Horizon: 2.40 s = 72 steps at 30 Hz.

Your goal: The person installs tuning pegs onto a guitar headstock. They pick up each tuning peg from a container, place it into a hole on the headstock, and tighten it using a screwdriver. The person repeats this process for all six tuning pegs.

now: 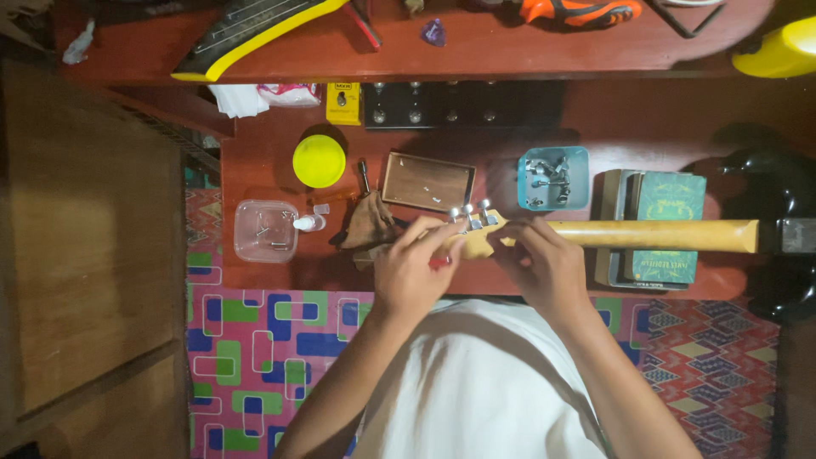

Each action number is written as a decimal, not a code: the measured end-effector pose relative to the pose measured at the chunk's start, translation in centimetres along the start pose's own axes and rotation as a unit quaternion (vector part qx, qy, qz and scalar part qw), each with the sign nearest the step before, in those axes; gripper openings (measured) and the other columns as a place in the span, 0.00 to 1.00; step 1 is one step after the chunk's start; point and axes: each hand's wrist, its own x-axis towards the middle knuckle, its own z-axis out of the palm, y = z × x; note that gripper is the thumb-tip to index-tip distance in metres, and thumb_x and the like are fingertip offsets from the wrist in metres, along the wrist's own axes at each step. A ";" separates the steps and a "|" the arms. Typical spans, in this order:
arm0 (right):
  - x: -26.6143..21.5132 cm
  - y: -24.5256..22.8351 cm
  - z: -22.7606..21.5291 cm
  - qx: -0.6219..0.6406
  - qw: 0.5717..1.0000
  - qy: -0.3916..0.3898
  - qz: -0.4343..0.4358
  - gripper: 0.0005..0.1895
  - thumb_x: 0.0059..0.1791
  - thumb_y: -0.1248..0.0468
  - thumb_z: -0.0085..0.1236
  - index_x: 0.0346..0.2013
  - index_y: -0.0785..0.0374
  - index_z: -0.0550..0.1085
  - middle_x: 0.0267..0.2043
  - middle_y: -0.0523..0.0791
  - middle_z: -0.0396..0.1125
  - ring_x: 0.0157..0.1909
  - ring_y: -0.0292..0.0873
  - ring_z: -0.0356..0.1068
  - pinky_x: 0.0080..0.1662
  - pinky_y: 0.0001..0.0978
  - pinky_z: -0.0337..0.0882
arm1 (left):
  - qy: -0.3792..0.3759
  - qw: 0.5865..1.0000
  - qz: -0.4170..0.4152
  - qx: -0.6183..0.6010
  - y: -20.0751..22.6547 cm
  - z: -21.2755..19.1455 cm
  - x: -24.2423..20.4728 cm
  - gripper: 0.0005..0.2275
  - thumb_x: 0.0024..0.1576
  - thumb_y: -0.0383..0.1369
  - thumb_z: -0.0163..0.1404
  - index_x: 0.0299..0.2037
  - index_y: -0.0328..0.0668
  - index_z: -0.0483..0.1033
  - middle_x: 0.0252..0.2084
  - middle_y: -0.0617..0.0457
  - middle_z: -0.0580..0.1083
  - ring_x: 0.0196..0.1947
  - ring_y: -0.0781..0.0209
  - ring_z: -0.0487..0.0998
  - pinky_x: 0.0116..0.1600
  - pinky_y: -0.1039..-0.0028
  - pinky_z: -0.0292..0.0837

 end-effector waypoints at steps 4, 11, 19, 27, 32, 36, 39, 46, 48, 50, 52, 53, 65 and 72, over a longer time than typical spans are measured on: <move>-0.4 1.7 1.7 -0.081 0.994 -0.060 0.027 0.04 0.49 0.64 0.65 0.38 0.53 0.79 0.32 0.37 0.72 0.27 0.42 0.74 0.29 0.36 0.73 | -0.032 0.996 0.006 0.083 -2.4 1.7 0.2 0.11 0.57 0.40 0.54 0.48 0.74 0.81 0.36 0.70 0.74 0.32 0.58 0.81 0.34 0.63 0.80; -1.1 3.2 3.8 -0.202 0.972 -0.121 -0.026 0.03 0.53 0.58 0.59 0.41 0.48 0.75 0.34 0.34 0.68 0.33 0.42 0.76 0.31 0.37 0.74 | -0.042 0.994 0.016 0.103 -3.5 2.8 0.2 0.13 0.53 0.36 0.57 0.46 0.75 0.82 0.33 0.69 0.72 0.29 0.60 0.81 0.30 0.66 0.79; 0.3 1.8 2.9 -0.248 0.951 -0.162 -0.091 0.06 0.52 0.56 0.57 0.41 0.50 0.76 0.38 0.36 0.68 0.40 0.41 0.75 0.32 0.35 0.74 | -0.060 0.993 -0.006 0.101 -3.1 2.5 0.4 0.13 0.52 0.36 0.58 0.45 0.75 0.81 0.33 0.69 0.73 0.28 0.59 0.82 0.29 0.67 0.78; 0.9 1.6 2.3 -0.263 0.937 -0.197 -0.120 0.05 0.52 0.56 0.56 0.39 0.49 0.76 0.40 0.34 0.68 0.43 0.38 0.75 0.32 0.31 0.74 | -0.078 0.993 0.001 0.093 -3.0 2.5 0.7 0.15 0.51 0.34 0.58 0.47 0.71 0.82 0.36 0.66 0.74 0.29 0.56 0.82 0.30 0.64 0.79; 0.5 3.1 2.9 -0.279 0.927 -0.197 -0.153 0.06 0.51 0.55 0.55 0.38 0.50 0.76 0.40 0.34 0.68 0.43 0.37 0.74 0.32 0.30 0.74 | -0.093 0.992 -0.002 0.086 -3.2 2.5 0.7 0.14 0.52 0.34 0.57 0.47 0.70 0.82 0.36 0.67 0.74 0.30 0.56 0.83 0.29 0.63 0.79; 0.7 3.2 3.0 -0.293 0.918 -0.196 -0.184 0.07 0.51 0.54 0.55 0.36 0.51 0.77 0.38 0.34 0.67 0.41 0.37 0.74 0.30 0.30 0.73 | -0.093 0.992 -0.007 0.079 -2.7 2.2 1.0 0.14 0.51 0.32 0.59 0.46 0.67 0.82 0.37 0.64 0.75 0.31 0.53 0.83 0.32 0.60 0.81; 1.1 2.9 2.9 -0.299 0.913 -0.202 -0.193 0.07 0.51 0.55 0.55 0.36 0.52 0.77 0.38 0.34 0.66 0.41 0.38 0.74 0.30 0.29 0.73 | -0.094 0.993 -0.012 0.075 -3.3 2.8 0.8 0.14 0.51 0.32 0.58 0.46 0.68 0.82 0.38 0.65 0.74 0.31 0.52 0.83 0.33 0.59 0.81; 0.9 3.3 3.0 -0.291 0.915 -0.203 -0.191 0.09 0.50 0.55 0.56 0.37 0.54 0.77 0.37 0.37 0.66 0.40 0.39 0.74 0.30 0.32 0.74 | -0.090 0.993 -0.020 0.075 -3.2 2.7 0.8 0.13 0.53 0.32 0.57 0.44 0.69 0.82 0.38 0.66 0.74 0.32 0.55 0.84 0.31 0.62 0.81; 1.3 2.7 2.5 -0.293 0.913 -0.218 -0.183 0.07 0.50 0.56 0.56 0.38 0.52 0.77 0.40 0.35 0.67 0.41 0.40 0.75 0.31 0.32 0.75 | -0.105 0.993 -0.022 0.046 -2.5 1.7 1.1 0.15 0.51 0.30 0.58 0.47 0.65 0.82 0.37 0.63 0.75 0.34 0.52 0.84 0.33 0.59 0.81; 1.2 2.5 2.6 -0.283 0.920 -0.220 -0.161 0.07 0.51 0.56 0.54 0.39 0.52 0.77 0.40 0.36 0.67 0.41 0.41 0.75 0.32 0.34 0.76 | -0.105 0.993 -0.019 0.046 -2.8 2.0 1.0 0.15 0.51 0.31 0.58 0.47 0.66 0.82 0.37 0.64 0.74 0.34 0.53 0.84 0.34 0.60 0.82; 1.1 2.7 2.8 -0.274 0.926 -0.220 -0.140 0.08 0.52 0.57 0.52 0.41 0.53 0.78 0.40 0.36 0.68 0.41 0.42 0.76 0.32 0.35 0.76 | -0.104 0.993 -0.016 0.047 -2.9 2.2 1.1 0.15 0.51 0.31 0.58 0.47 0.68 0.82 0.37 0.65 0.74 0.34 0.55 0.84 0.35 0.61 0.82; 1.0 3.0 3.1 -0.264 0.935 -0.210 -0.115 0.08 0.53 0.56 0.54 0.40 0.53 0.78 0.40 0.37 0.69 0.40 0.43 0.76 0.33 0.36 0.76 | -0.097 0.994 -0.012 0.044 -2.9 2.1 1.1 0.16 0.50 0.30 0.59 0.46 0.67 0.82 0.36 0.65 0.74 0.33 0.55 0.84 0.35 0.62 0.82; -0.4 4.5 4.0 -0.200 0.964 -0.168 -0.054 0.05 0.50 0.57 0.60 0.40 0.48 0.78 0.41 0.36 0.71 0.40 0.49 0.77 0.35 0.43 0.76 | -0.066 0.997 -0.005 0.049 -2.7 1.9 1.1 0.13 0.52 0.33 0.58 0.45 0.70 0.82 0.35 0.65 0.74 0.31 0.57 0.83 0.35 0.65 0.81; -1.0 3.3 3.4 -0.198 0.968 -0.131 -0.075 0.06 0.46 0.60 0.65 0.38 0.48 0.81 0.39 0.35 0.72 0.39 0.43 0.76 0.36 0.36 0.76 | -0.078 0.996 -0.010 0.033 -2.5 1.8 1.1 0.11 0.55 0.36 0.57 0.47 0.69 0.82 0.34 0.65 0.75 0.30 0.56 0.83 0.33 0.63 0.81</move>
